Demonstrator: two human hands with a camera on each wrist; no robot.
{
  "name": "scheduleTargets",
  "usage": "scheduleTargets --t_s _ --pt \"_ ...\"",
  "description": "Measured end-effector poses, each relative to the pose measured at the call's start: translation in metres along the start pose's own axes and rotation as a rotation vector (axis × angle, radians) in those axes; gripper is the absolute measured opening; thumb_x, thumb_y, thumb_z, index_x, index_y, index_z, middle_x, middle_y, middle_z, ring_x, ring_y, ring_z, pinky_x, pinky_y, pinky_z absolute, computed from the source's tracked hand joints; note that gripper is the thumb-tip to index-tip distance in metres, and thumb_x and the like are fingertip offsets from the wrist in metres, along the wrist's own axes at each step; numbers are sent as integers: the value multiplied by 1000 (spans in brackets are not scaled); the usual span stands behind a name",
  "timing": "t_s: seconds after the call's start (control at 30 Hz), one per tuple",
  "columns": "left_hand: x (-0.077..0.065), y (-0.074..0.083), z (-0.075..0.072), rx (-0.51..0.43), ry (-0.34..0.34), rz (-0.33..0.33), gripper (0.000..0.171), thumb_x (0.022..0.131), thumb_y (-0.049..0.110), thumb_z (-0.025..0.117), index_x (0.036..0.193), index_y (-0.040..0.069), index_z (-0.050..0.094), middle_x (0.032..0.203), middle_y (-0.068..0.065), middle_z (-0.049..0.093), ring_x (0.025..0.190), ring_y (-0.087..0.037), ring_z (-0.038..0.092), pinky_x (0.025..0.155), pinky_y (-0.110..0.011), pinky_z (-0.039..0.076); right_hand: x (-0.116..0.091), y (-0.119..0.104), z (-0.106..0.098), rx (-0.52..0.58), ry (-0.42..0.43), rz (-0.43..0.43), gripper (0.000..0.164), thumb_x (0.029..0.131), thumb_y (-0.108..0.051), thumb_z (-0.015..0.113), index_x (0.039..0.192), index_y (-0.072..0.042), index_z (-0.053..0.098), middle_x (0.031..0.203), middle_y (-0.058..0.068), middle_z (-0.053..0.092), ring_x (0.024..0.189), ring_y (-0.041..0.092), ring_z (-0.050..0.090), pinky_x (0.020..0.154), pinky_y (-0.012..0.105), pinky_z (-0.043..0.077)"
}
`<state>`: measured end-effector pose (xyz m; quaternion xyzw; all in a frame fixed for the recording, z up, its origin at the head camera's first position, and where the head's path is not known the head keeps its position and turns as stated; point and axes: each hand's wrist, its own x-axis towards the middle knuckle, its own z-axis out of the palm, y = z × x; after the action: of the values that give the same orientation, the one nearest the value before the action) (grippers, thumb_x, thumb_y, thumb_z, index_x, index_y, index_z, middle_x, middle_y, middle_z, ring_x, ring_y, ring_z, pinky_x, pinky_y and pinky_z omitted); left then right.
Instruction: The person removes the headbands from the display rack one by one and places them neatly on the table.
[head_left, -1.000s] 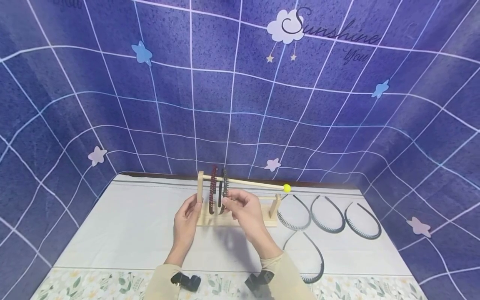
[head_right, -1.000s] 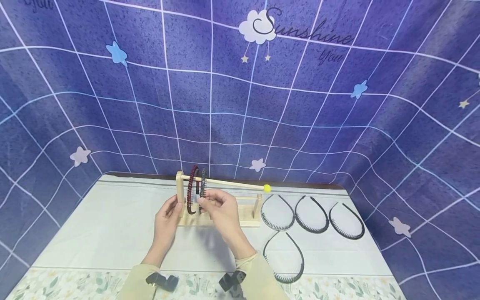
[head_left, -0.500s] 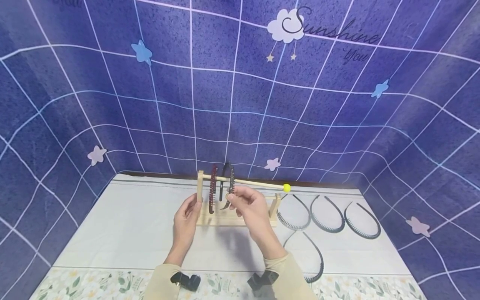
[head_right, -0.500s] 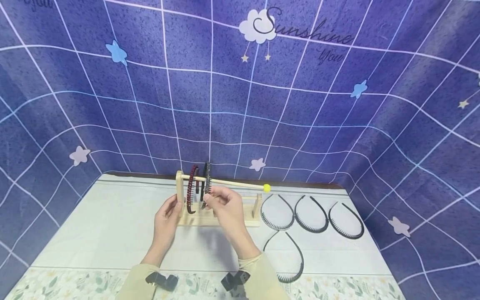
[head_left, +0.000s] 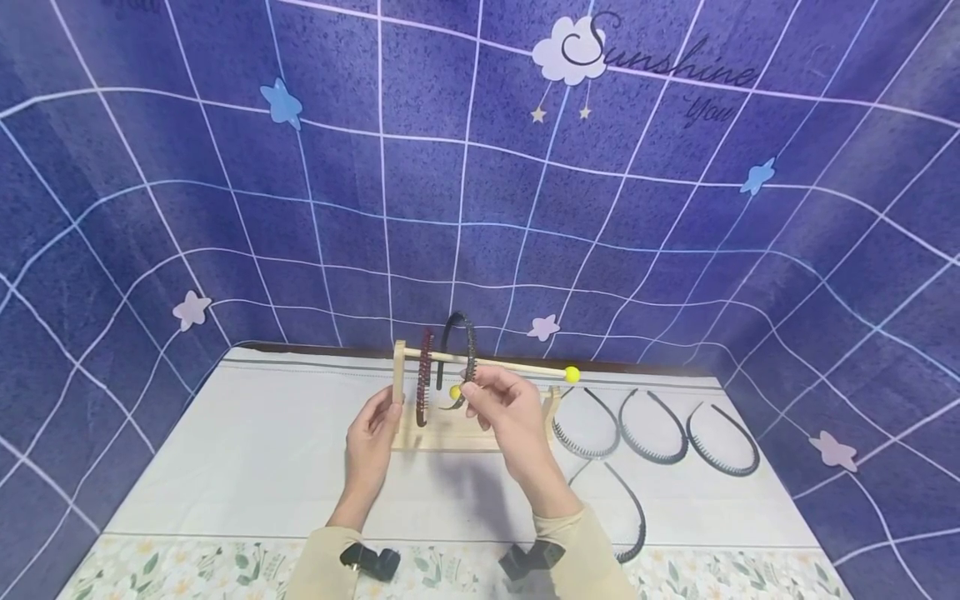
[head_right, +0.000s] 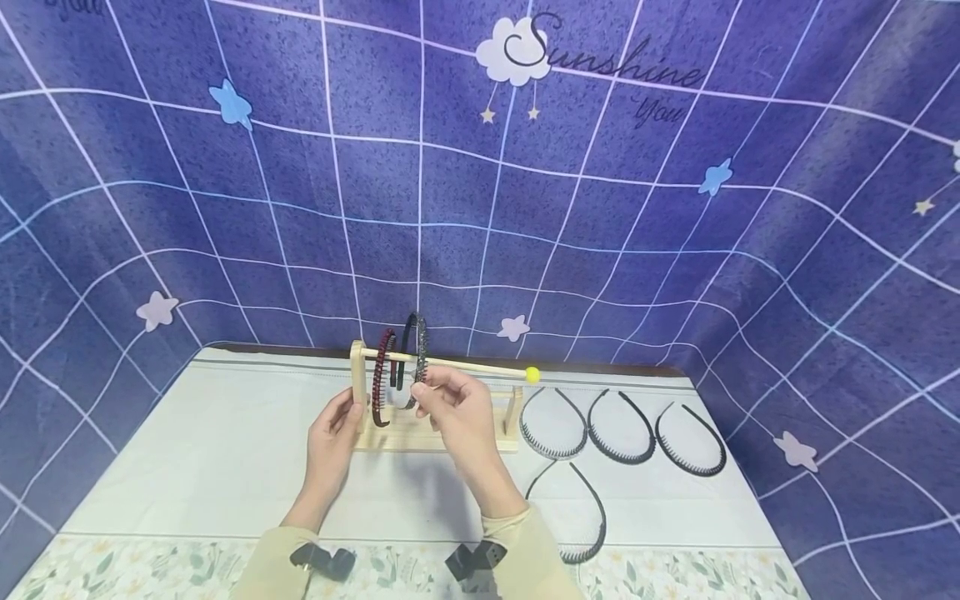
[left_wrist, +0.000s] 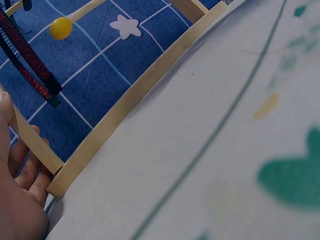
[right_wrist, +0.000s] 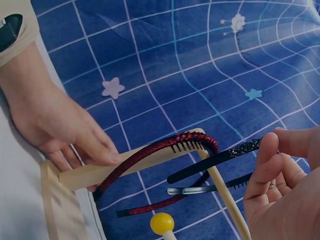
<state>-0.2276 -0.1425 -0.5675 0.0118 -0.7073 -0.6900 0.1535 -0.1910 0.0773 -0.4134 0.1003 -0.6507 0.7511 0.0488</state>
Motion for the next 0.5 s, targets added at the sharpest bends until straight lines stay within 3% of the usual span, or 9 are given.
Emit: scheduleTargets --t_s 0.23,0.5 --pt "0 0 0 -6 -2 7 49 115 34 65 156 8 60 147 -16 68 127 -1 63 115 -12 52 -1 -6 -4 29 7 -33 5 99 0 77 102 2 73 87 -1 74 67 10 63 54 15 46" --pt "0 -1 -1 3 -3 6 50 115 35 65 156 8 60 147 -15 68 127 0 63 114 -12 52 -1 -8 -12 53 32 -43 12 99 3 75 97 -8 71 91 -2 75 66 10 62 54 15 44"
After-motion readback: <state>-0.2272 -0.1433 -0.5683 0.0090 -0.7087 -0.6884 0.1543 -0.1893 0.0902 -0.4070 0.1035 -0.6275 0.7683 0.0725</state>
